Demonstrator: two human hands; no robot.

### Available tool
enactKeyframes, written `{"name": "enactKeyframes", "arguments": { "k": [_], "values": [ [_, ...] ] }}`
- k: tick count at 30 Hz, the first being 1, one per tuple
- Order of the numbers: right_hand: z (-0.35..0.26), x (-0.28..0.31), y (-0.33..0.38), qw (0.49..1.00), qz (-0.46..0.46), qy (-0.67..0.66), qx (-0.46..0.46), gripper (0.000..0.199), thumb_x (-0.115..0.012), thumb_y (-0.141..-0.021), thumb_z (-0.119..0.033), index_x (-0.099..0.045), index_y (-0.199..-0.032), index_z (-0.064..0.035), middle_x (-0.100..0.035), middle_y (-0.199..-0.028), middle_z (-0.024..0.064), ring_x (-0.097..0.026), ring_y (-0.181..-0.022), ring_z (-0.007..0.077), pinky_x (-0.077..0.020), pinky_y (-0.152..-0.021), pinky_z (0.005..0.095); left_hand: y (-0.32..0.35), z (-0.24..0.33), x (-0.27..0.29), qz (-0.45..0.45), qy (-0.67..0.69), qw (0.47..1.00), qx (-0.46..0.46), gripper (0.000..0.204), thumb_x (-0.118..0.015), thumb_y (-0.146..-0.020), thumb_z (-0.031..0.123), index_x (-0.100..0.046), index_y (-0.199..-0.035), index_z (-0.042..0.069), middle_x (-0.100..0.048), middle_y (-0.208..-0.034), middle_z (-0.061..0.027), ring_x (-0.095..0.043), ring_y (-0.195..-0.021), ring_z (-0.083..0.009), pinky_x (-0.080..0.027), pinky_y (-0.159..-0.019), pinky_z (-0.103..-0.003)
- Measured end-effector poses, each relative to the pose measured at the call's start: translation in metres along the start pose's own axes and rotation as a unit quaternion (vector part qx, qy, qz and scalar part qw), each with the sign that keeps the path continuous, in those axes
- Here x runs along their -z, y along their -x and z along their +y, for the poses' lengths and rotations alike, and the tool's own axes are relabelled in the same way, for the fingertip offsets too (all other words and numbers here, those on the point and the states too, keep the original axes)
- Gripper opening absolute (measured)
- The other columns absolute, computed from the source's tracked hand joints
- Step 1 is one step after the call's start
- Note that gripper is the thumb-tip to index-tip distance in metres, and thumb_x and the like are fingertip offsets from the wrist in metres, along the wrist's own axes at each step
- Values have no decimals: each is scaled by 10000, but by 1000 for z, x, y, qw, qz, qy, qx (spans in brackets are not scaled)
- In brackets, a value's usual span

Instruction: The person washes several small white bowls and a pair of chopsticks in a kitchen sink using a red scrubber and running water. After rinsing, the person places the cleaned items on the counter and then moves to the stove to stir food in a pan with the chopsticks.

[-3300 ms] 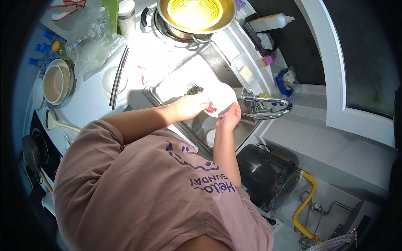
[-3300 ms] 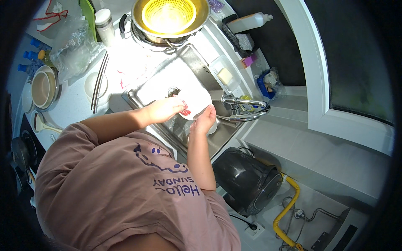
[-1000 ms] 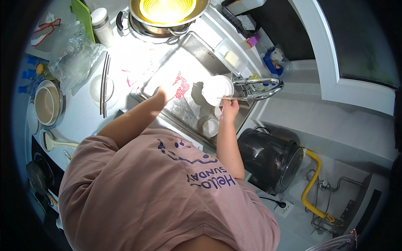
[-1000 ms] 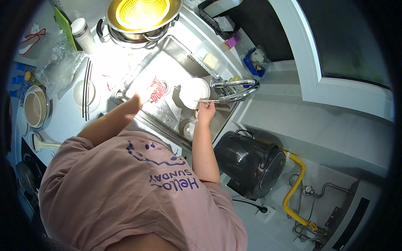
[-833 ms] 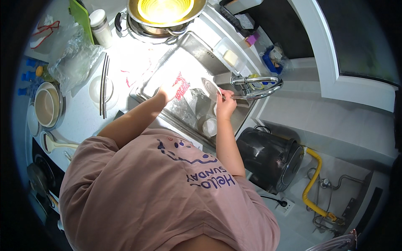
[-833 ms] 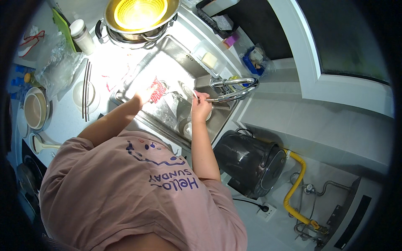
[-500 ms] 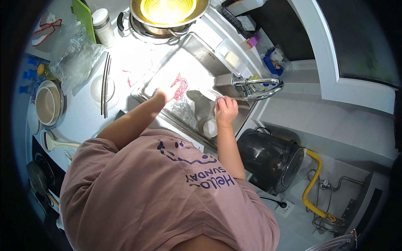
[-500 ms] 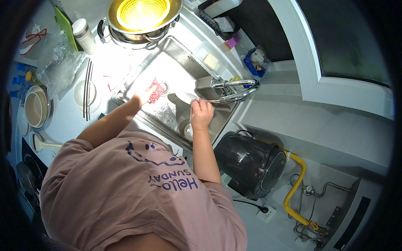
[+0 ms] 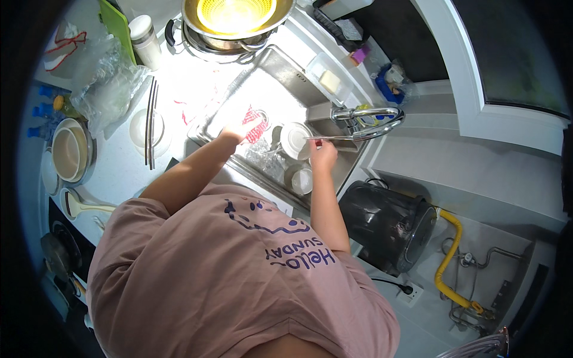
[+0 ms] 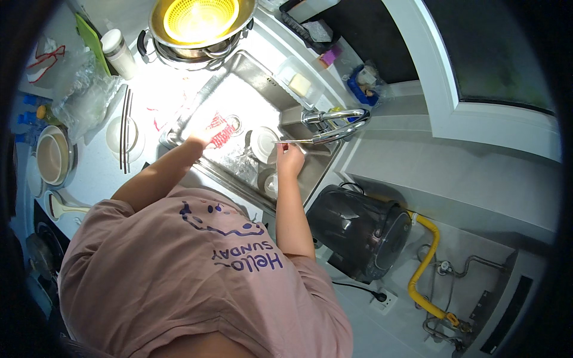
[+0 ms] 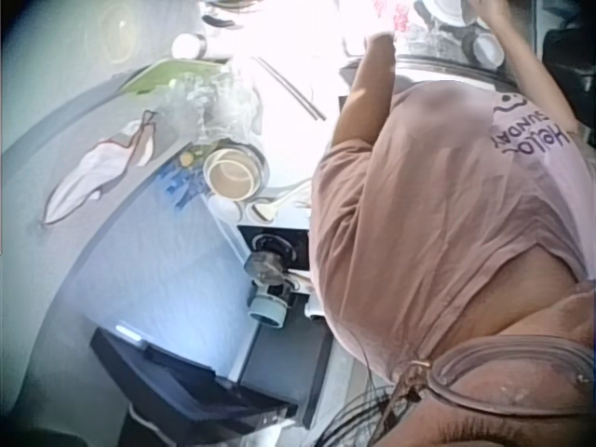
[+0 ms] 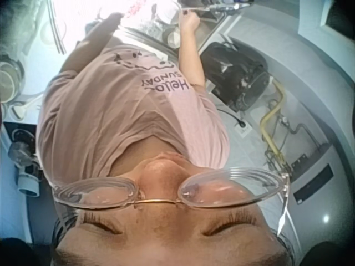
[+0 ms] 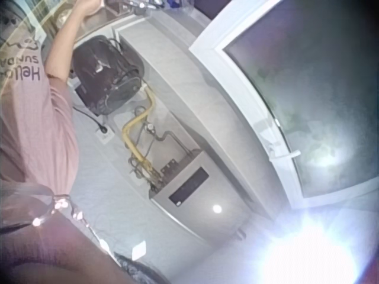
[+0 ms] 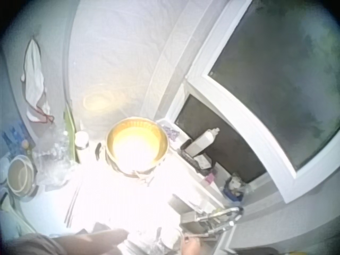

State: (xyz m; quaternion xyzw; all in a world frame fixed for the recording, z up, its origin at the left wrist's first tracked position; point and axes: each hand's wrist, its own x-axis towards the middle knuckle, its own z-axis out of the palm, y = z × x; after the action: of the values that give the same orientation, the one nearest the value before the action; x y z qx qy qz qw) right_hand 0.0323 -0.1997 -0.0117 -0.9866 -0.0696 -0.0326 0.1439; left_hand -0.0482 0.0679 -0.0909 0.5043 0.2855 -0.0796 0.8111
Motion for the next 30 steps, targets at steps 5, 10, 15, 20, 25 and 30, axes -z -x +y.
{"name": "enactKeyframes", "arguments": {
  "k": [5, 10, 15, 20, 25, 30],
  "values": [
    [38, -66, 21, 984, -140, -18, -107, 256, -763, -760, -279, -675, -781, -39, -684, -757, 154, -661, -722, 335, -517, -698, 417, 8, 9, -11, -85, 86, 983, 138, 333, -596, -955, 235, -577, -1214, 28, -684, -1054, -92, -686, -867, -151, -582, -683, -299],
    [81, -120, 46, 972, -170, 8, -159, 225, -738, -781, -266, -701, -834, -51, -698, -830, 169, -671, -767, 342, -524, -712, 414, 14, 46, -83, -79, 148, 961, 222, 268, -425, -973, 226, -539, -1160, 74, -676, -1069, -106, -688, -903, -240, -571, -786, -418],
    [80, -108, 44, 956, -108, -144, -233, 315, -578, -922, -340, -683, -925, -44, -708, -883, 140, -683, -832, 289, -540, -741, 402, -15, 21, -145, -147, 208, 921, 294, 429, -254, -976, 258, -555, -1201, 48, -680, -1110, -129, -678, -979, -268, -522, -905, -454],
    [23, -20, 7, 628, -117, -650, -412, 431, -449, -1008, -365, -643, -906, 6, -650, -764, 73, -623, -712, 208, -508, -678, 365, -12, 7, -170, -116, 172, 928, 309, 340, -360, -996, 303, -563, -1194, 115, -652, -1125, -84, -635, -1013, -217, -518, -873, -409],
    [33, -56, 6, 887, 17, -354, -295, 323, -463, -993, -252, -636, -912, 8, -666, -802, 170, -634, -724, 316, -475, -672, 416, -18, -3, -172, -61, -13, 956, 287, 228, -508, -984, 370, -590, -1103, 194, -654, -1005, -5, -628, -890, -119, -541, -766, -354],
    [-14, -30, 5, 951, -1, -239, -194, 392, -467, -989, -339, -649, -887, -7, -659, -816, 239, -633, -770, 421, -482, -689, 475, -43, -31, -157, -218, -67, 967, 116, 274, -398, -1011, 246, -613, -982, 79, -662, -886, -42, -619, -725, -128, -500, -591, -301]
  ]
}}
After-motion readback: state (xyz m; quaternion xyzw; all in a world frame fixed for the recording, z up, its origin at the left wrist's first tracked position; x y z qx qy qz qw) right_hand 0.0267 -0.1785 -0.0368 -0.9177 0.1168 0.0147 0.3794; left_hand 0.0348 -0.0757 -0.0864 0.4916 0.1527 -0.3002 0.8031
